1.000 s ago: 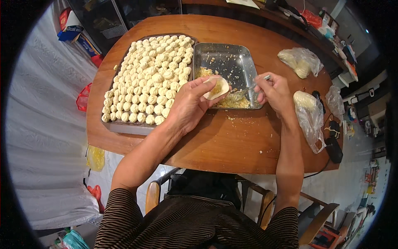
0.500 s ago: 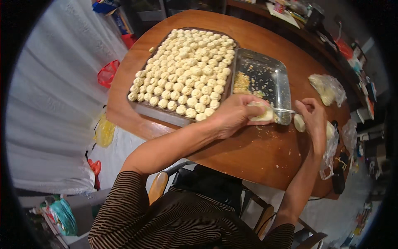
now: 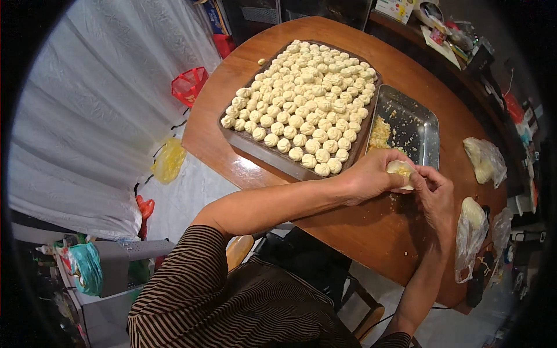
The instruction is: The person is assembling small round pastries by filling pieces of dough with a mixture using a spoon and rolling them into balls.
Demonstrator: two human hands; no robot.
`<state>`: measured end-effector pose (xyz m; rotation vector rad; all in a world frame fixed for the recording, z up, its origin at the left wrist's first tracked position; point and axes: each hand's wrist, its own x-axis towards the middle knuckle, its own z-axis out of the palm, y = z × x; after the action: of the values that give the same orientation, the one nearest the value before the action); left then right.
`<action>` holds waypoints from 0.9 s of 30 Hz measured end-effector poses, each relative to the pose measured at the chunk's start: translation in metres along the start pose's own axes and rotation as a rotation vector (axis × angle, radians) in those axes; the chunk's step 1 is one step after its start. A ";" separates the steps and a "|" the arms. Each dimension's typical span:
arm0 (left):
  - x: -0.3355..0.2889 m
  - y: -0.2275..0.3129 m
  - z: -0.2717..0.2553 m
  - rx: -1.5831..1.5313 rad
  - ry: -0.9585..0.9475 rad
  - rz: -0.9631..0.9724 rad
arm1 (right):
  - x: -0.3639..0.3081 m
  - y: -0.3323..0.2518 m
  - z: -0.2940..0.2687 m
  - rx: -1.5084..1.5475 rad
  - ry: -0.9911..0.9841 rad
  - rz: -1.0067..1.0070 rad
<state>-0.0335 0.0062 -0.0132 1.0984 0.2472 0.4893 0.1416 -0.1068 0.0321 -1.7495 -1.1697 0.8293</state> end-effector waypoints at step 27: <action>0.004 -0.003 -0.007 0.218 0.120 0.116 | 0.005 0.009 0.017 0.057 0.162 -0.175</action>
<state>-0.0329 0.0128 -0.0189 1.3030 0.3498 0.6448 0.1320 -0.0994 0.0165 -1.6100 -1.1608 0.5996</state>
